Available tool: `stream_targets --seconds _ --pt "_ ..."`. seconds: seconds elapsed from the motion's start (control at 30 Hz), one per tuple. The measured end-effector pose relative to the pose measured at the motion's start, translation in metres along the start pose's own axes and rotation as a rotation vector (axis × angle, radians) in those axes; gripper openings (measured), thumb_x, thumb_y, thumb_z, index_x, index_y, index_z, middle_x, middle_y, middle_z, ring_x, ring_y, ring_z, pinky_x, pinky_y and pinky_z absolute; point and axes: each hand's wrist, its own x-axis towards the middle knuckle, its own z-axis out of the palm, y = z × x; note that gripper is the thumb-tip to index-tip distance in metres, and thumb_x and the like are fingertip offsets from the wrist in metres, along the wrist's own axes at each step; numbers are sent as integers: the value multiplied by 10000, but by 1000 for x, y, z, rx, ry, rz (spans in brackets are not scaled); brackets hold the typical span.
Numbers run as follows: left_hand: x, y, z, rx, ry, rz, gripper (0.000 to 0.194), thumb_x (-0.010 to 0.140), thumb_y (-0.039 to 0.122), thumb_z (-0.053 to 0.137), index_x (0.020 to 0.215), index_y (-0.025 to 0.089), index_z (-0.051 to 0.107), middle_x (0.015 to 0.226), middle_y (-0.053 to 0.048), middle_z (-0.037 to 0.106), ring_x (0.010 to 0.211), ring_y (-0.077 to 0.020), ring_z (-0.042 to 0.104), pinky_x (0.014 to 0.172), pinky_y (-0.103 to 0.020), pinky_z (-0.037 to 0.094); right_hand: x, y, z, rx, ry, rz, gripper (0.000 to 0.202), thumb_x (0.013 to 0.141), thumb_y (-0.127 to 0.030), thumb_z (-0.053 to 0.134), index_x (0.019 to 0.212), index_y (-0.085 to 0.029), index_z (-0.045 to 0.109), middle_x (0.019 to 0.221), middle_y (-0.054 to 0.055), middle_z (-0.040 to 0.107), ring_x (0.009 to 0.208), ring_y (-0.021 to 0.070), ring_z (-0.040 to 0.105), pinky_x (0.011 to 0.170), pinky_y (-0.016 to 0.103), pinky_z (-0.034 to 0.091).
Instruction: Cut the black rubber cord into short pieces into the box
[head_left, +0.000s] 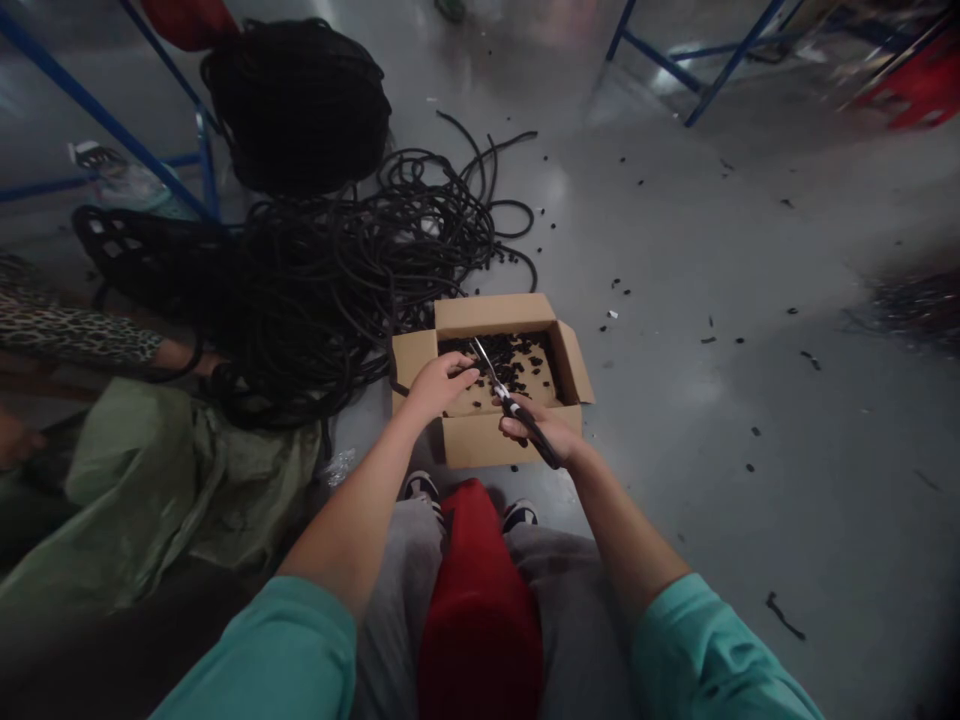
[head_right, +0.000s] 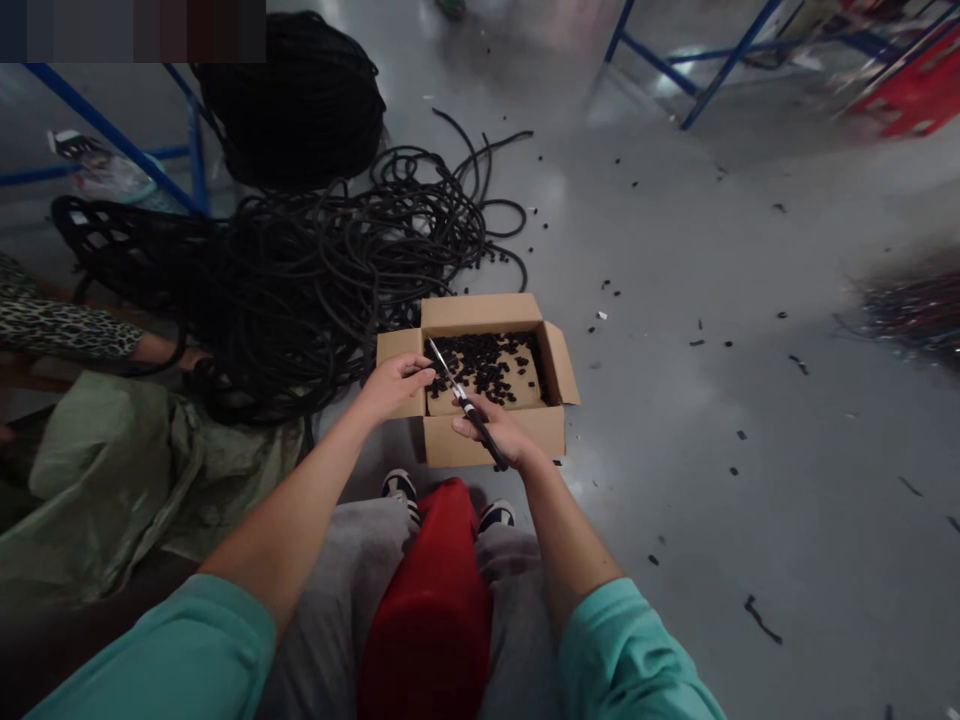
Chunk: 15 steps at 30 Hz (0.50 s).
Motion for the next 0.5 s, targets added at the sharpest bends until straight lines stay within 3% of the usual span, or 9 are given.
stream_targets --seconds 0.23,0.5 --pt "2 -8 4 38 18 4 229 693 345 569 805 149 607 820 -46 659 753 -142 581 727 -281 449 0 -2 3 -27 -28 32 437 570 -346 714 959 -180 601 669 -18 527 632 120 479 549 232 367" --pt "2 -2 2 156 -28 32 216 704 308 541 819 154 640 836 -48 673 780 -158 590 770 -296 448 1 1 3 -29 -37 18 437 568 -362 706 946 -171 597 648 -22 514 611 116 472 528 227 359"
